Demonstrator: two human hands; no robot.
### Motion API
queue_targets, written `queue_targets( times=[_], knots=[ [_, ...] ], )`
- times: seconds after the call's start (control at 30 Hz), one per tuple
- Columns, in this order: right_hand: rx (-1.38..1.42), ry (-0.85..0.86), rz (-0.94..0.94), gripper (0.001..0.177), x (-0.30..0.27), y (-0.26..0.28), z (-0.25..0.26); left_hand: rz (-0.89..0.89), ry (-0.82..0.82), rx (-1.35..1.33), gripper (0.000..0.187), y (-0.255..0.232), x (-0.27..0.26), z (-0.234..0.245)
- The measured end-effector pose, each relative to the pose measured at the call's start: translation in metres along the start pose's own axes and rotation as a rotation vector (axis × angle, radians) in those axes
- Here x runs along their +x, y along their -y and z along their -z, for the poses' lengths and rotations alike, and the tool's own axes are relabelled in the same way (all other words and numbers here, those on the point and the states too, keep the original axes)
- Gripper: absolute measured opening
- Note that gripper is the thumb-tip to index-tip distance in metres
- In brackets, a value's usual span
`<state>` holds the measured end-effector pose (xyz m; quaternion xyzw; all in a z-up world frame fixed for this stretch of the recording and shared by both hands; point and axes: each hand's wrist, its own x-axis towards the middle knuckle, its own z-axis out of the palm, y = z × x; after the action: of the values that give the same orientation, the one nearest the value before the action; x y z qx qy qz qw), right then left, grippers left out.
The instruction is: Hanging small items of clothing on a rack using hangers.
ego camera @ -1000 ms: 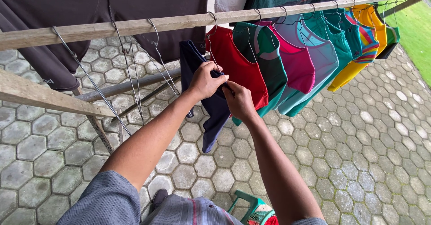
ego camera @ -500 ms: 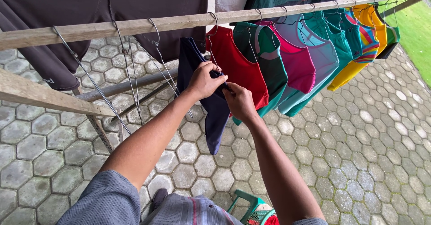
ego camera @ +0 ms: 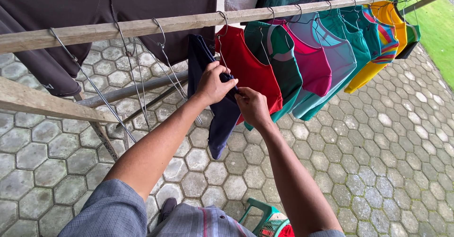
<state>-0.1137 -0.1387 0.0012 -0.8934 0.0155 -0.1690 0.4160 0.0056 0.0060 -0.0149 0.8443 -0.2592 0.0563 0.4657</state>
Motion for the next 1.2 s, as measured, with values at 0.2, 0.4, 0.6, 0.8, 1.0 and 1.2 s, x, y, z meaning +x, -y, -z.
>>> queue_targets(
  times=[0.2,0.4,0.6,0.8,1.0,1.2],
  knots=[
    [-0.007,0.004,-0.016,0.03,0.001,0.001,0.001,0.096,0.066,0.037,0.056,0.0,0.003,0.0],
    [0.017,0.011,-0.024,0.031,0.0,0.001,-0.001,0.059,0.052,0.036,0.057,0.005,0.003,-0.003],
    [-0.031,-0.023,-0.016,0.027,0.001,-0.005,-0.006,-0.029,-0.024,0.002,0.044,0.016,0.004,-0.009],
    [-0.045,-0.046,-0.017,0.025,-0.001,-0.006,-0.007,-0.055,-0.028,-0.007,0.041,0.017,0.004,-0.009],
    [-0.049,-0.053,-0.033,0.025,-0.002,-0.001,-0.008,-0.045,-0.014,-0.012,0.041,0.015,0.004,-0.008],
    [-0.038,-0.063,-0.025,0.025,-0.002,-0.004,-0.01,-0.01,0.016,-0.015,0.04,0.01,0.003,-0.004]
  ],
)
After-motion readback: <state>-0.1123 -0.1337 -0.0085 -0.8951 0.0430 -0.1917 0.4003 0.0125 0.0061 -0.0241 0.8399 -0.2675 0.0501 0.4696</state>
